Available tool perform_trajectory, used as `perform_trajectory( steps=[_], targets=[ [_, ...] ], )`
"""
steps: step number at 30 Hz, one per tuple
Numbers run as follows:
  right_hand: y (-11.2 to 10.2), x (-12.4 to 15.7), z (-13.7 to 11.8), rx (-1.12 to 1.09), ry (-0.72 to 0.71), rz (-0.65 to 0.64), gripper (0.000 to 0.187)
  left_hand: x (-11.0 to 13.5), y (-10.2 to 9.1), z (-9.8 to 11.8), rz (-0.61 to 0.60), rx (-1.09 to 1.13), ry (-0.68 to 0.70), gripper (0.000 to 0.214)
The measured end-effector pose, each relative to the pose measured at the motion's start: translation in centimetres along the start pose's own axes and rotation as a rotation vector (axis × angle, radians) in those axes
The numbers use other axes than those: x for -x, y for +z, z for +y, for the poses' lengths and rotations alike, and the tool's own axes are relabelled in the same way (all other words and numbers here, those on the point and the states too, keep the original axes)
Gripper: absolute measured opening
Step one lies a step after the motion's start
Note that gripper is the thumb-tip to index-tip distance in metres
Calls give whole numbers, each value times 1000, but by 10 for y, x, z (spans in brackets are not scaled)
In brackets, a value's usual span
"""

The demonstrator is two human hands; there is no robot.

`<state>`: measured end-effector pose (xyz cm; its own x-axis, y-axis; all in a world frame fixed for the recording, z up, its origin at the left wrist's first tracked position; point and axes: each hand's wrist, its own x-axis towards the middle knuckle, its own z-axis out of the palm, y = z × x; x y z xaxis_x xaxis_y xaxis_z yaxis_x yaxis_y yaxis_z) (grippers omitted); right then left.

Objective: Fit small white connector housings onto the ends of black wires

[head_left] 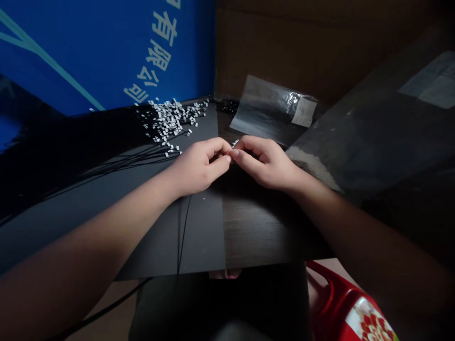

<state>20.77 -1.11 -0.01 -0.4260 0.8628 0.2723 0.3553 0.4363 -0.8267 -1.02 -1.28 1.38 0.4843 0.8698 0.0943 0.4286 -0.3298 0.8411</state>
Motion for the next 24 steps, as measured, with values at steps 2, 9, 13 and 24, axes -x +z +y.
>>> perform_trajectory(
  steps=[2,9,13,24],
  targets=[
    [1,0,0,-36,7,13,36,0,0,1,-4,0,4,12],
    [1,-3,-2,-275,120,73,27,-1,-1,0,-1,42,28,11],
    [1,-7,-1,-482,242,158,23,-2,-2,1,15,57,20,9],
    [-28,-22,11,-627,261,391,26,-7,-4,-5,23,133,-41,9]
  ],
)
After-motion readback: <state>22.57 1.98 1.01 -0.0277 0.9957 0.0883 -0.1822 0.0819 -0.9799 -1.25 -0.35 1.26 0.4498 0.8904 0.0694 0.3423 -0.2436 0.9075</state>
